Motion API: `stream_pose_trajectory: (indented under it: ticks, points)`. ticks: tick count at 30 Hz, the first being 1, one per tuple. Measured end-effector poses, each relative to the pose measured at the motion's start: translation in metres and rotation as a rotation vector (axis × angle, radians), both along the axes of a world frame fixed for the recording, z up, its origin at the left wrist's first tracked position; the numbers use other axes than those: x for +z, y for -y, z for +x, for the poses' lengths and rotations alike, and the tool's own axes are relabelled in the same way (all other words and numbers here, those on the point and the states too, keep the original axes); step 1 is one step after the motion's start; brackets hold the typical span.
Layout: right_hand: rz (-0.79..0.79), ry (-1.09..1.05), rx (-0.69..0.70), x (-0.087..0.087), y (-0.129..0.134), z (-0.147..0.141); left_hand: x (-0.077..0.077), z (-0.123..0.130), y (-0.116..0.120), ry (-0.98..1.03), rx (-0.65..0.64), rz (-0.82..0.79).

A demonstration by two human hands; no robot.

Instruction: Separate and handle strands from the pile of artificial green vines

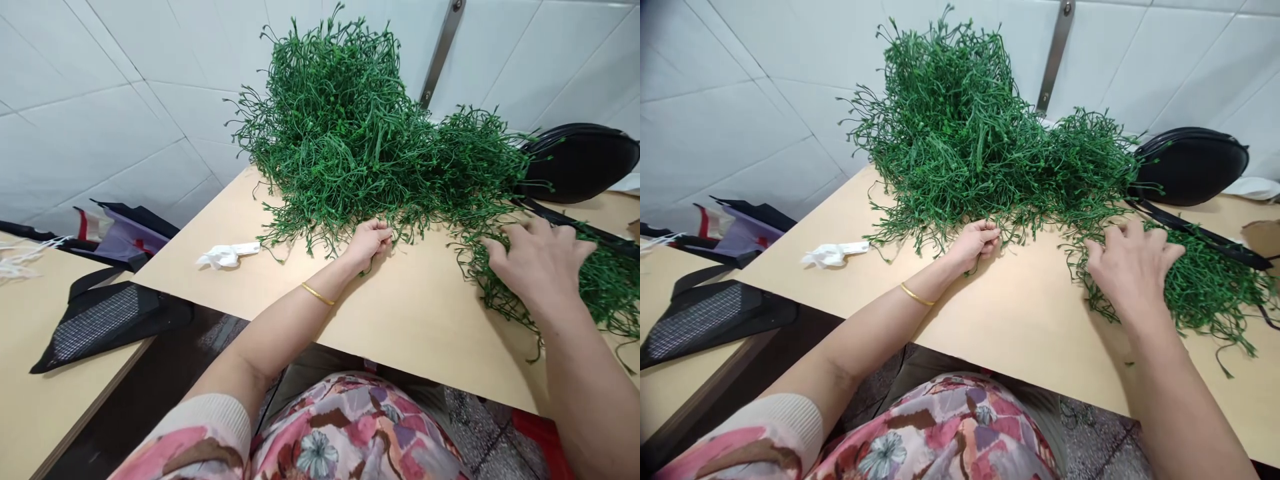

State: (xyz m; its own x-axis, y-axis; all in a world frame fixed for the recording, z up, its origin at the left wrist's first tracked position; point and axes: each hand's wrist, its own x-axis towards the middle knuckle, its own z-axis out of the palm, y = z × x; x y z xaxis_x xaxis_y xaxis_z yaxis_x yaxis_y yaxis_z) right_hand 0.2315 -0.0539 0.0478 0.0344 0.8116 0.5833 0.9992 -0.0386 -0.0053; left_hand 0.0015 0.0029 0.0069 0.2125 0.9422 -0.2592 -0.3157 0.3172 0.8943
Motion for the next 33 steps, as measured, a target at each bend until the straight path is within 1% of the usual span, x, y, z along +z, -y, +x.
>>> stream_pose_trajectory:
  ticks: [1, 2, 4, 6, 7, 9, 11, 14, 15, 17, 20, 22, 25, 28, 30, 33]
  points:
    - [0.012, -0.024, 0.025, 0.001, -0.001, 0.001, 0.0, 0.0, 0.001, 0.001, -0.006, -0.002]
    - [0.027, -0.072, 0.098, 0.002, -0.001, -0.002, 0.0, 0.001, 0.001, 0.003, -0.013, -0.001]
    - [0.027, -0.196, 0.341, 0.002, -0.004, -0.018, -0.001, 0.001, 0.003, 0.007, -0.035, 0.014]
    - [-0.032, -0.283, 0.593, -0.002, -0.008, -0.04, -0.002, 0.0, 0.005, 0.014, -0.056, 0.047]
    - [-0.076, -0.305, 0.676, -0.006, -0.01, -0.05, -0.003, 0.0, 0.005, 0.02, -0.068, 0.065]
    - [-0.163, -0.348, 0.749, -0.018, -0.016, -0.066, -0.005, -0.001, 0.006, 0.032, -0.101, 0.095]
    - [-0.245, -0.469, 0.751, -0.032, -0.022, -0.073, -0.006, -0.001, 0.006, 0.025, -0.135, 0.113]
    - [-0.401, -0.772, 0.708, -0.047, -0.028, -0.072, -0.009, 0.0, 0.006, 0.001, -0.18, 0.119]
    - [-0.44, -0.87, 0.691, -0.05, -0.028, -0.071, -0.01, 0.0, 0.006, -0.004, -0.188, 0.123]
    - [-0.466, -1.03, 0.654, -0.054, -0.028, -0.069, -0.012, 0.002, 0.007, -0.024, -0.2, 0.14]
    - [-0.475, -1.178, 0.585, -0.055, -0.027, -0.069, -0.012, 0.004, 0.01, -0.101, -0.221, 0.172]
    - [-0.505, -1.218, 0.565, -0.055, -0.026, -0.069, -0.01, 0.005, 0.01, -0.139, -0.234, 0.165]
    - [-0.52, -1.171, 0.609, -0.051, -0.024, -0.068, -0.005, 0.002, 0.01, -0.122, -0.252, 0.091]
    - [-0.494, -1.089, 0.642, -0.044, -0.022, -0.065, -0.002, -0.001, 0.01, -0.063, -0.28, 0.025]
    - [-0.469, -1.055, 0.651, -0.041, -0.021, -0.063, -0.001, -0.003, 0.01, -0.041, -0.3, 0.024]
    - [-0.414, -1.005, 0.637, -0.04, -0.022, -0.06, -0.001, -0.004, 0.01, -0.042, -0.317, 0.026]
